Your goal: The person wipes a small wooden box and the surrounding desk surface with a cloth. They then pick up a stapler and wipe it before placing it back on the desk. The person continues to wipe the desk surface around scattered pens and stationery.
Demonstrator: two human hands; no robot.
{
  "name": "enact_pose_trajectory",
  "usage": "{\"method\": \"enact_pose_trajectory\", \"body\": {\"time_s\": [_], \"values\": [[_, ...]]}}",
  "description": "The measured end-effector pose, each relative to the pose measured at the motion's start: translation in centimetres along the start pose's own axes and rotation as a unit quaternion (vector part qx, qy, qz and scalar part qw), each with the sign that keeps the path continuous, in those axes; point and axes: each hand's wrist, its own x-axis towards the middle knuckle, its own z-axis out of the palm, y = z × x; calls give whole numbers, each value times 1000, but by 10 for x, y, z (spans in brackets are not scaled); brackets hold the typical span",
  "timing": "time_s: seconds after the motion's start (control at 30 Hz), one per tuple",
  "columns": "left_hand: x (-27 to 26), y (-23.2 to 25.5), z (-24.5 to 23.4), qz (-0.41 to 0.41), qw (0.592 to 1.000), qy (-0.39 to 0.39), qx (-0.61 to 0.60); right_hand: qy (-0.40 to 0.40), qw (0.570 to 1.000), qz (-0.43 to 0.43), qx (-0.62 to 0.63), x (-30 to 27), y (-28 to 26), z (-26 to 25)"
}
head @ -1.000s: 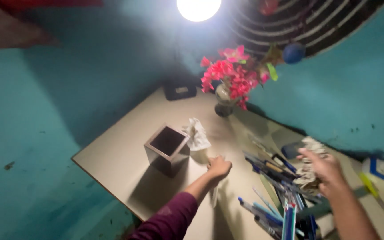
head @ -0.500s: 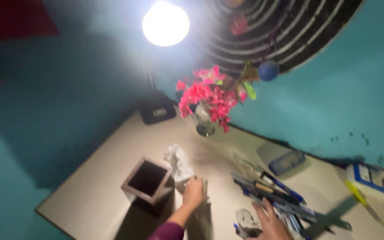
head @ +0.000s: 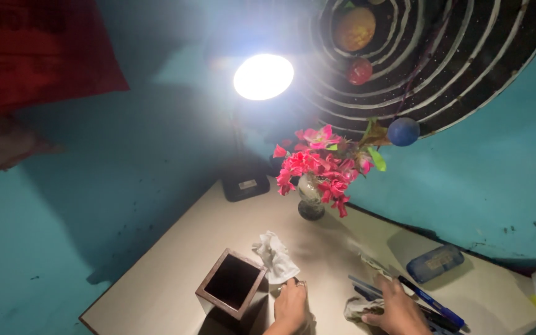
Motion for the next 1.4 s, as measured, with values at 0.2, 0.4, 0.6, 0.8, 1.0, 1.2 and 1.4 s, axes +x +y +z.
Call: {"method": "enact_pose_trajectory", "body": {"time_s": [0.2,0.4,0.6,0.8,1.0,1.2,1.4], "values": [[28,13,18,-16,999,9,26,-150,985,62,61,9,52,20],[38,61,74,76,992,-24,96,-99,989,102,-35,-38,88,33],[10,71,170,296,938,-72,166,-100,986,132,10,-59,184,63],[19,42,228,376,919,-13,119,94,949,-180,-242,-27,266,102],[21,56,208,293,949,-107,40,294,836,-335,-321,-3,264,88],[30,109,119,267,962,-43,-38,91,958,203,183,-17,243,48],[100,219,84,187,976,-13,-107,185,853,278,400,-42,217,-31]]}}
